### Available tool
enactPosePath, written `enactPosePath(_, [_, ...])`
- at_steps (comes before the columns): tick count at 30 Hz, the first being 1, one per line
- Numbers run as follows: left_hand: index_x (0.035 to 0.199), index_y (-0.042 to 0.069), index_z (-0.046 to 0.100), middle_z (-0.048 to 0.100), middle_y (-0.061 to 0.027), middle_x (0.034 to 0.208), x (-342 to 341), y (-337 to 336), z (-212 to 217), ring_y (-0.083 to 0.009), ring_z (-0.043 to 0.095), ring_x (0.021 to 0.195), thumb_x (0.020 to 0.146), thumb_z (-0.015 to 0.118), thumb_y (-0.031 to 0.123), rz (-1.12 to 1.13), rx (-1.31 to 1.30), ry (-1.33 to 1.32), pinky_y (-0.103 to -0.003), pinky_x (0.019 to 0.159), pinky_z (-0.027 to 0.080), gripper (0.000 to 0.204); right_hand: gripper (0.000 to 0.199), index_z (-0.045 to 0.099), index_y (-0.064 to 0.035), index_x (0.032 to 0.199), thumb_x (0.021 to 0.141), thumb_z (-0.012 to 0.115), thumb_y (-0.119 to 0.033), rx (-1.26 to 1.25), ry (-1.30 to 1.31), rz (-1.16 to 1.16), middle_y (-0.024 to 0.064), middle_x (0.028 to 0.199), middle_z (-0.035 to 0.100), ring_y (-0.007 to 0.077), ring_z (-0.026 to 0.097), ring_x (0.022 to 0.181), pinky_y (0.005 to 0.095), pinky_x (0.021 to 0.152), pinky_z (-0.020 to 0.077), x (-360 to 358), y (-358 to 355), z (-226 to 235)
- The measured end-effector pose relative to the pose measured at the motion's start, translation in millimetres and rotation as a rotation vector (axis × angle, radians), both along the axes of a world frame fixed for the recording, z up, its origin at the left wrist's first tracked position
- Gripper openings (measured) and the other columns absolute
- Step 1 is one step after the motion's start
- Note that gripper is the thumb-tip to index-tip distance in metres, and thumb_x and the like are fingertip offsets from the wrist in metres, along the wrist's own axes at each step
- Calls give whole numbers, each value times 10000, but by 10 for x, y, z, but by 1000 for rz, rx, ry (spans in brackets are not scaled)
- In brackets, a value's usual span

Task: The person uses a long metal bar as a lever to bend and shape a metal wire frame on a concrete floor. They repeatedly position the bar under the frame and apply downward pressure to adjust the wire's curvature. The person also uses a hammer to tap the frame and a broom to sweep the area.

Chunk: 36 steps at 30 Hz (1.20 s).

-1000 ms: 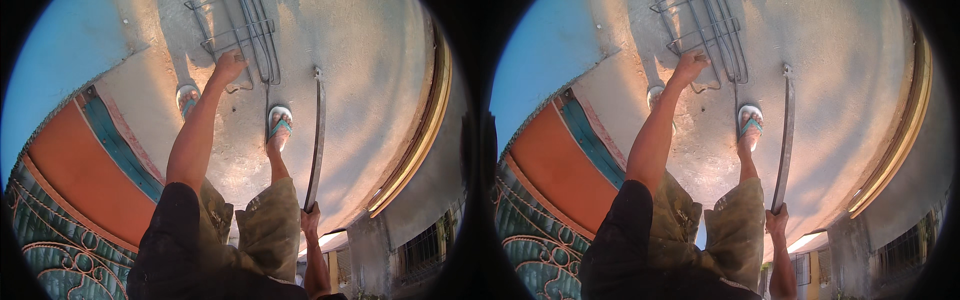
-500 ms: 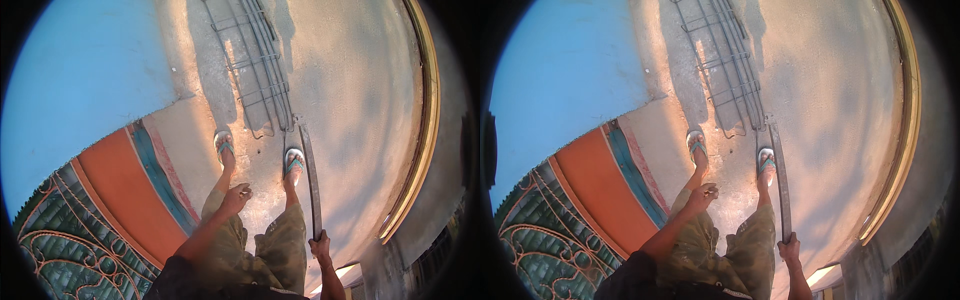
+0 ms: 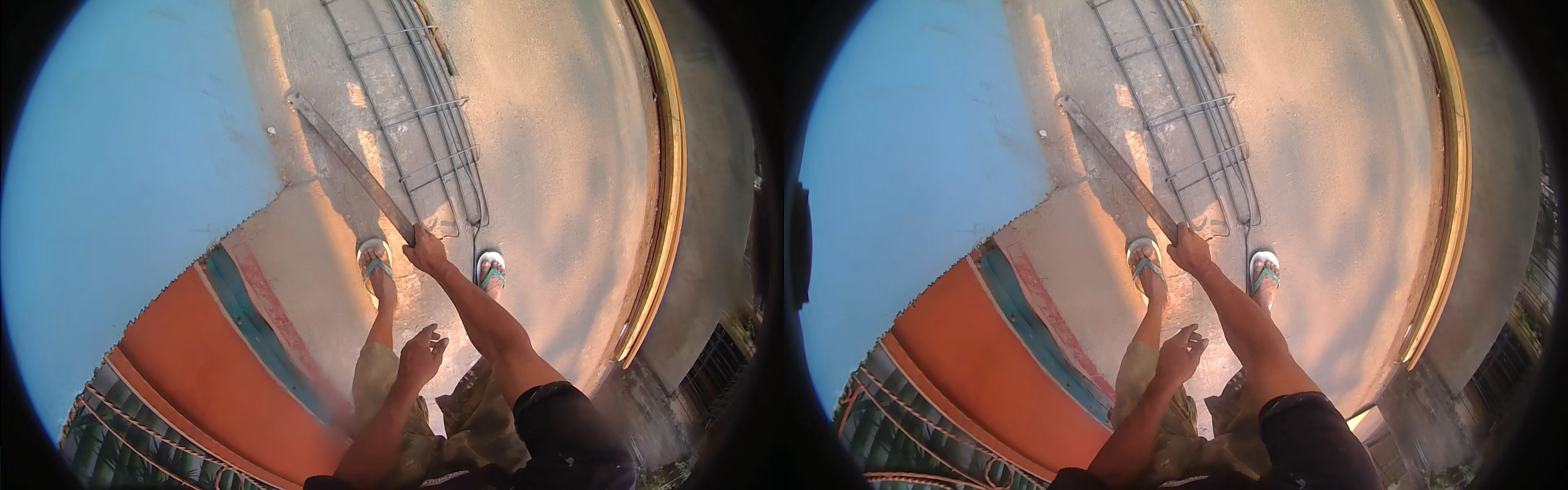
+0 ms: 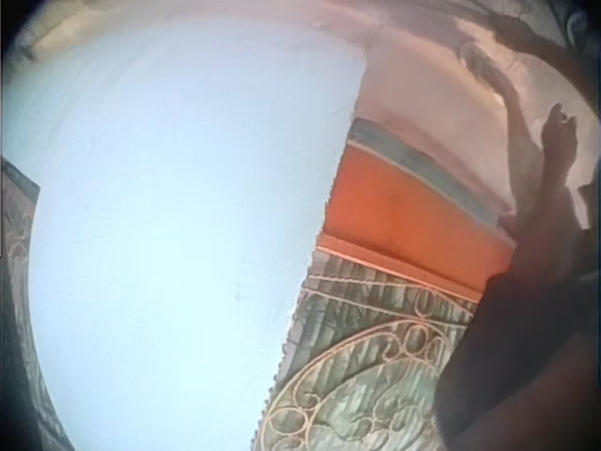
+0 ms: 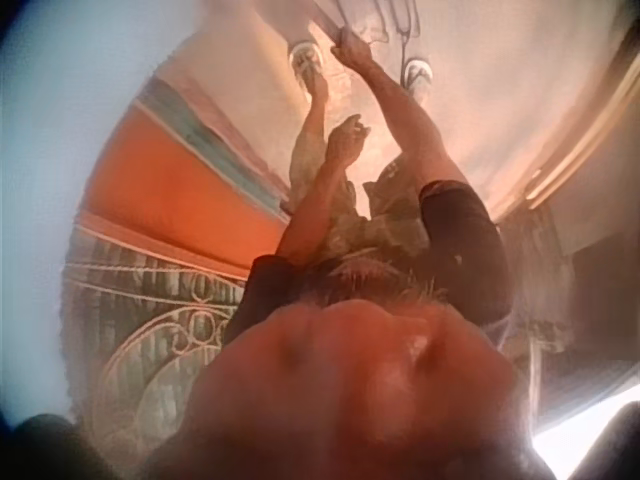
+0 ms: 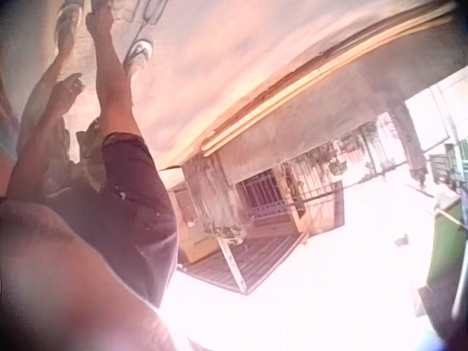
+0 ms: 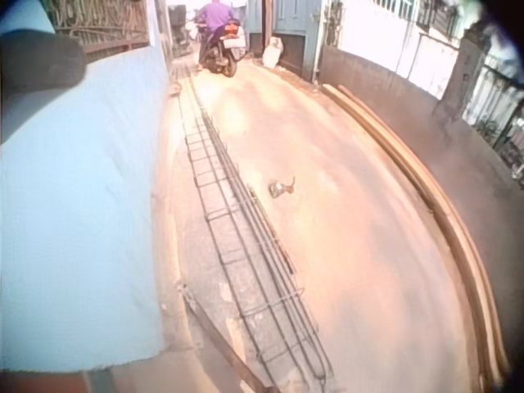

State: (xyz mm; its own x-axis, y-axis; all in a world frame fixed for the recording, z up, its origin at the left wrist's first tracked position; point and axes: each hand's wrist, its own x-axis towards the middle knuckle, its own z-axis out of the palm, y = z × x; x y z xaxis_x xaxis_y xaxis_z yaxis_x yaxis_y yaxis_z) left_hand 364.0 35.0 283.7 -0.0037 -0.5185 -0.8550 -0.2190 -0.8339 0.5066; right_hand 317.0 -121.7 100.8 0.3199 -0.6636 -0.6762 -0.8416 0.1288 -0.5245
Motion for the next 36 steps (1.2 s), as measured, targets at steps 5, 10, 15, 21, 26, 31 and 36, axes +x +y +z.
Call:
enactPosePath(5, [1275, -11, 551, 694, -151, 1052, 61, 31, 13, -276, 697, 922, 905, 658, 248, 36, 12, 41, -378, 799, 538, 464, 619, 483, 19, 1242, 773, 735, -298, -67, 133, -222, 299, 1202, 518, 466, 575, 1079, 506, 898, 491, -362, 157, -306])
enactPosePath(10, [1280, -12, 555, 702, -142, 1039, 120, -62, 92, -243, 692, 936, 881, 687, 227, 73, -19, -4, -338, 771, 528, 484, 642, 472, 79, 1299, 821, 685, -293, 87, 477, -261, 376, 1240, 516, 484, 540, 1142, 496, 997, 440, -1885, 600, -772])
enactPosePath(15, [1260, -13, 572, 690, -148, 1081, -50, -117, 180, -245, 685, 954, 866, 705, 195, 15, -3, 23, -345, 783, 530, 465, 583, 499, 52, 1281, 891, 587, -372, 273, 347, -225, 355, 1170, 572, 487, 546, 1141, 496, 994, 439, -2391, 714, -1404])
enactPosePath(21, [1240, -21, 581, 688, -180, 1062, -381, -66, 76, -281, 682, 971, 862, 710, 190, -40, 51, 16, -367, 831, 530, 452, 453, 560, 21, 1096, 942, 509, -403, 45, 435, -244, 300, 1070, 641, 480, 597, 1032, 534, 921, 452, -2212, 1022, -1681])
enactPosePath(26, [1230, -29, 582, 690, -202, 1029, -558, -96, 47, -307, 681, 956, 858, 715, 194, -70, 134, 35, -375, 845, 525, 454, 378, 539, -3, 1097, 951, 490, -349, 154, 403, -364, 270, 1081, 632, 462, 596, 1026, 541, 880, 460, -2204, 945, -1636])
enactPosePath(31, [1238, -29, 578, 691, -193, 1035, -577, -253, -3, -300, 681, 960, 866, 706, 203, -104, 150, 12, -370, 844, 524, 457, 394, 482, -7, 1199, 931, 523, -292, 107, 379, -409, 268, 1123, 595, 478, 589, 1022, 561, 852, 465, -2258, 1204, -1630])
enactPosePath(36, [1246, -16, 579, 695, -175, 1024, -568, -337, -27, -275, 679, 952, 876, 696, 207, -120, 155, -8, -361, 802, 530, 447, 477, 385, -5, 1321, 908, 554, -175, 90, 315, -174, 276, 1082, 588, 500, 604, 945, 533, 795, 507, -2269, 1363, -1351])
